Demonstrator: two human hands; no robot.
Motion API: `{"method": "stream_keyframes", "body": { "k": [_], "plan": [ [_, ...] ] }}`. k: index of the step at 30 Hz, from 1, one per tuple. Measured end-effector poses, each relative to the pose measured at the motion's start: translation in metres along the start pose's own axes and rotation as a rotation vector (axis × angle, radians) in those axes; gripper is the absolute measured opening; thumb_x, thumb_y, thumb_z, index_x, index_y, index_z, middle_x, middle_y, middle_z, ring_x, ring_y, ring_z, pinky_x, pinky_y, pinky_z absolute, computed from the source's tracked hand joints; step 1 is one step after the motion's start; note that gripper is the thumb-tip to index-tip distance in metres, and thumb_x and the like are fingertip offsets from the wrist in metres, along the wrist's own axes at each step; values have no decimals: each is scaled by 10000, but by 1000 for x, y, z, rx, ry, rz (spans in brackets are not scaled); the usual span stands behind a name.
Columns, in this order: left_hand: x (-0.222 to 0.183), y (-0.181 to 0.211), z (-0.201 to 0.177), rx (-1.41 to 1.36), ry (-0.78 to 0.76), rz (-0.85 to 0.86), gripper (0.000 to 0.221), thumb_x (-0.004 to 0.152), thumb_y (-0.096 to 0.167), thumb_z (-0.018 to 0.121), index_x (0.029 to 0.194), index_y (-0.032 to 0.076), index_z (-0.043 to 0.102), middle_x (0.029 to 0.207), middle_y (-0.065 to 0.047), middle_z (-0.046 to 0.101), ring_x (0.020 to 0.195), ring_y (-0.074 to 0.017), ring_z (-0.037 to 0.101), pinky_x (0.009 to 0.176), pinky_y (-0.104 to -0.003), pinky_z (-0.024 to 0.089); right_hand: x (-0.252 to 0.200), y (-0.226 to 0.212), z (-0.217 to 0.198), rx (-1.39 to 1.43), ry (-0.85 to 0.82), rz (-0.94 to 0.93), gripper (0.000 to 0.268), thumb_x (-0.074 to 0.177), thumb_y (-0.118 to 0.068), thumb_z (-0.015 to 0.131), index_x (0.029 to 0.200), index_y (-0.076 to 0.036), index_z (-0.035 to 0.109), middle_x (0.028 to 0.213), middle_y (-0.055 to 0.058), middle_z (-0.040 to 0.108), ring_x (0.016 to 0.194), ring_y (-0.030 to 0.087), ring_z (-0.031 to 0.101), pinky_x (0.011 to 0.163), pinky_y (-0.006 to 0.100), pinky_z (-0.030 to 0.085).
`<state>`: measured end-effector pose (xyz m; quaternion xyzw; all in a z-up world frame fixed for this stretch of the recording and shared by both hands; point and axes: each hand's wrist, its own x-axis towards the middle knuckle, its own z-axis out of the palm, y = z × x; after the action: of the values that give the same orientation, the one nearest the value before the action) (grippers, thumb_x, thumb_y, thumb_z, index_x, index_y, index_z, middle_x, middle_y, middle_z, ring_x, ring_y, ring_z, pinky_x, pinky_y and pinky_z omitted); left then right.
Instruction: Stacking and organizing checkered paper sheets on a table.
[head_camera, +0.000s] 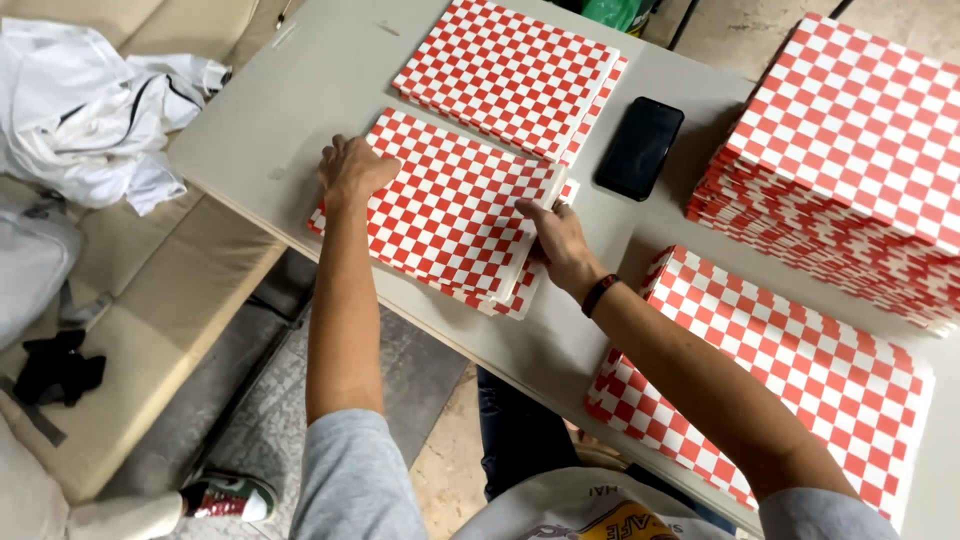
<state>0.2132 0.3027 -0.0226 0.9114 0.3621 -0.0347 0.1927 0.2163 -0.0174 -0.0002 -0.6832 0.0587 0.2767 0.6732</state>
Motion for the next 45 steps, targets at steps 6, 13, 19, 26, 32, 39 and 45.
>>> {"method": "stream_keyframes", "body": {
  "k": [6, 13, 19, 26, 32, 39, 45],
  "plan": [
    [-19, 9, -14, 2, -15, -14, 878, 760, 566, 701, 1406, -15, 572, 1376, -192, 519, 1283, -378, 477, 1095, -503, 387, 59, 26, 10, -137, -102, -58, 578, 903, -463, 779, 1223, -16, 601, 870, 186, 700, 716, 336, 759, 551, 423, 655],
    [-79, 7, -74, -285, 64, -58, 1080, 886, 807, 605, 1631, 109, 252, 1598, -269, 362, 1506, -447, 303, 1239, -575, 233, -13, -48, -8, 294, -184, -160, 177, 865, -100, 762, 1019, -17, 732, 805, 153, 721, 715, 278, 753, 639, 444, 647],
    [-154, 54, -69, -1220, -465, 162, 361, 973, 316, 725, 1290, 225, 577, 935, 68, 605, 825, -127, 710, 812, -359, 621, -137, -93, -130, 349, -103, -149, 158, 841, -63, 785, 978, -2, 736, 831, 190, 744, 732, 297, 769, 660, 493, 652],
    [-260, 144, 31, -1466, -540, 487, 119, 1007, 193, 669, 1084, 103, 662, 903, -50, 743, 856, -168, 759, 807, -346, 648, -246, -40, -268, 175, 256, -192, 147, 852, -28, 755, 987, 28, 737, 758, 155, 703, 686, 260, 736, 599, 445, 635],
    [-340, 200, 30, -1311, -248, 931, 296, 1043, 235, 567, 1264, 38, 569, 1174, -74, 680, 1071, -143, 629, 956, -283, 497, -282, 27, -365, 26, 376, -666, 266, 893, -109, 717, 1151, -53, 681, 1205, 99, 742, 1073, 218, 725, 938, 367, 636],
    [-322, 191, 116, -1286, -375, 968, 490, 914, 389, 712, 1254, 93, 520, 1047, -96, 701, 930, -268, 743, 804, -423, 685, -245, 81, -378, 62, 392, -654, 397, 823, -86, 777, 1211, -55, 697, 1174, 110, 763, 1085, 248, 738, 934, 402, 649],
    [-314, 175, 122, -1404, -559, 885, 808, 827, 88, 772, 1539, 52, 391, 1466, -98, 535, 1251, -243, 618, 1025, -380, 557, -230, 126, -392, 74, 379, -604, 511, 738, -135, 842, 1221, -64, 692, 1226, 139, 761, 1092, 277, 745, 958, 442, 634]
  ]
}}
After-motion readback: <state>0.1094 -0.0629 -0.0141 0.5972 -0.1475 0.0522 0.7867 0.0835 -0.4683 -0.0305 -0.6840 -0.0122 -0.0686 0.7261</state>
